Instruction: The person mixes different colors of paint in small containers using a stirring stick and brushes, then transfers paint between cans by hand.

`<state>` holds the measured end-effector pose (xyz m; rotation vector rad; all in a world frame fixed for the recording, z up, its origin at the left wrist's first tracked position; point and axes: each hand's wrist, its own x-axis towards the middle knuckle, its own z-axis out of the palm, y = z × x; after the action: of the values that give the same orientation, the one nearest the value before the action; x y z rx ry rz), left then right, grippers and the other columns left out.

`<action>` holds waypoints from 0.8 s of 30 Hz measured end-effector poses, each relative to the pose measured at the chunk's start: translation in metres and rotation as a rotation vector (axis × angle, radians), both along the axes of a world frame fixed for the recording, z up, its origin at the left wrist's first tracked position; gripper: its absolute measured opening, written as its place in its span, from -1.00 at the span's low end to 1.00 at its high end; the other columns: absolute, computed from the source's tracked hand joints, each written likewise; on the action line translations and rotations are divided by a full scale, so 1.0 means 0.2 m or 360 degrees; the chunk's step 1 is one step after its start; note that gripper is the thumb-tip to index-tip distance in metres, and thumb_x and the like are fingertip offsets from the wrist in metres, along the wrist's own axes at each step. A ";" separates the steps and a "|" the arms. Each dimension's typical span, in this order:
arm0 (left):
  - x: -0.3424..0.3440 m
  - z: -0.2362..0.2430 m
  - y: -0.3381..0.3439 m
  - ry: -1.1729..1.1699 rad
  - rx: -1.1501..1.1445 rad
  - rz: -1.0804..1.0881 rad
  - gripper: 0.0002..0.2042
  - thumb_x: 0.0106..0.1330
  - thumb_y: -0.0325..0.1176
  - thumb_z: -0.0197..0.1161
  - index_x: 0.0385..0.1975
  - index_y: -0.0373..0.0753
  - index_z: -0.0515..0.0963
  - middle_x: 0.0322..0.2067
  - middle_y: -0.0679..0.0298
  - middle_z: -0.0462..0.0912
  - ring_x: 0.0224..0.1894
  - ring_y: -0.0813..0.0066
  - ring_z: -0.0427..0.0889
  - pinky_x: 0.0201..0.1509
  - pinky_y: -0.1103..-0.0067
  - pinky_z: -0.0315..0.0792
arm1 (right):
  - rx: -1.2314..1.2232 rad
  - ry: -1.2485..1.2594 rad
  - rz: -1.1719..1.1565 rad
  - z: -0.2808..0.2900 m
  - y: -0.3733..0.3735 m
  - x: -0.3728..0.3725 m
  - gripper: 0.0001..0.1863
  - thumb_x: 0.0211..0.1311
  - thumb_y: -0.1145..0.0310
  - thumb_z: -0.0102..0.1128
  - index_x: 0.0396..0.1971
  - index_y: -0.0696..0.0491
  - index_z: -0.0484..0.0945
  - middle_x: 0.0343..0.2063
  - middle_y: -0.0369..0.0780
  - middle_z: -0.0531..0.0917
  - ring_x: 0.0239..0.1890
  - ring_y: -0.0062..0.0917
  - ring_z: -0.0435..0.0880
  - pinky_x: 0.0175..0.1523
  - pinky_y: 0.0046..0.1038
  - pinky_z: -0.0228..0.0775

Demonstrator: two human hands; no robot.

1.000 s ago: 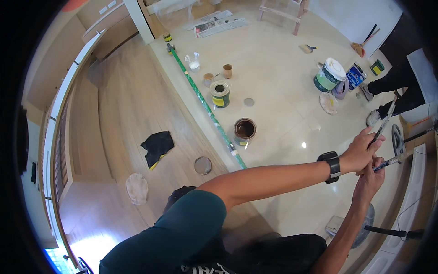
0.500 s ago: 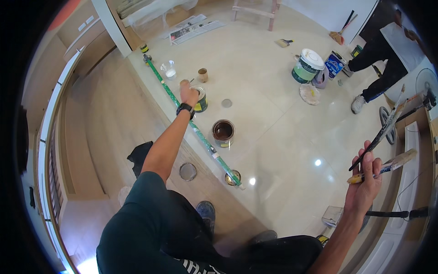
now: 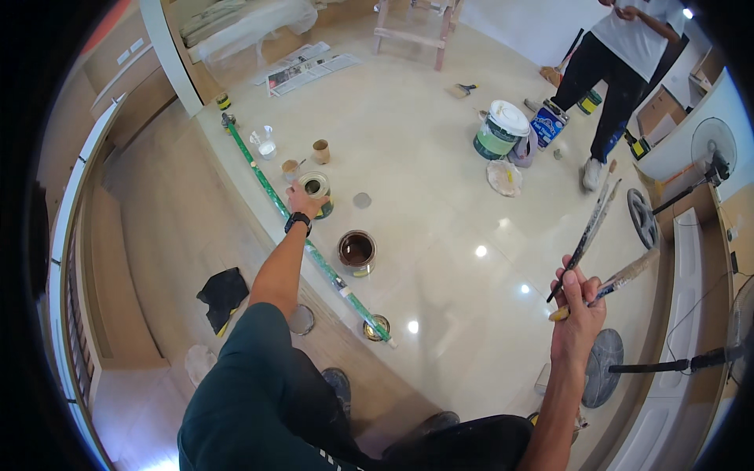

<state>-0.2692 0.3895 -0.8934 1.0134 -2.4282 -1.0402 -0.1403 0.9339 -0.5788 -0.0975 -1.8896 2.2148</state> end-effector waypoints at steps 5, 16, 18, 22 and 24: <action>0.07 0.16 0.07 0.0400 -0.0286 -0.0411 0.06 -0.18 -0.29 0.67 0.37 -0.33 0.12 0.24 -0.12 0.29 0.30 -0.14 0.34 0.41 0.20 0.36 | -0.0023 0.0010 0.0040 -0.07 -0.05 -0.07 -0.57 0.38 0.49 0.35 -0.46 -0.14 0.21 0.05 -0.02 0.69 -0.04 -0.49 0.71 0.07 -0.42 0.58; 0.02 0.84 0.64 0.1276 -0.0474 -0.1123 0.05 -0.19 -0.35 0.65 0.39 -0.25 0.16 0.26 0.00 0.32 0.37 -0.05 0.29 0.47 0.23 0.31 | -0.0072 0.0074 0.0022 0.02 -0.09 0.00 -0.59 0.35 0.49 0.37 -0.47 -0.12 0.25 0.03 0.07 0.71 -0.06 -0.44 0.73 0.02 -0.41 0.61; 0.03 0.90 0.73 0.1375 -0.0537 -0.1199 0.06 -0.20 -0.36 0.66 0.40 -0.21 0.16 0.28 0.03 0.31 0.36 -0.03 0.32 0.44 0.25 0.38 | -0.0085 0.0089 0.0023 0.04 -0.08 0.04 -0.59 0.36 0.49 0.37 -0.47 -0.12 0.24 0.04 0.06 0.71 -0.05 -0.44 0.73 0.02 -0.40 0.61; 0.06 0.97 0.85 0.1503 -0.0635 -0.1315 0.08 -0.22 -0.38 0.66 0.42 -0.12 0.15 0.29 0.07 0.29 0.35 -0.01 0.35 0.39 0.29 0.47 | -0.0096 0.0104 0.0012 0.09 -0.08 0.10 -0.60 0.38 0.49 0.34 -0.46 -0.13 0.23 0.03 0.03 0.71 -0.03 -0.41 0.73 0.03 -0.37 0.62; 0.07 0.98 0.93 0.1469 -0.0560 -0.1386 0.08 -0.21 -0.35 0.67 0.41 -0.15 0.16 0.29 0.04 0.30 0.35 -0.01 0.35 0.40 0.28 0.45 | -0.0116 0.0090 0.0006 0.10 -0.07 0.11 -0.60 0.39 0.48 0.33 -0.46 -0.13 0.23 0.04 0.03 0.71 -0.03 -0.41 0.73 0.04 -0.36 0.62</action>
<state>-0.2551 0.5759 -0.6977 -0.6187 -2.0423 -0.9200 -0.1177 0.9199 -0.5592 -0.0429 -1.7816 2.2645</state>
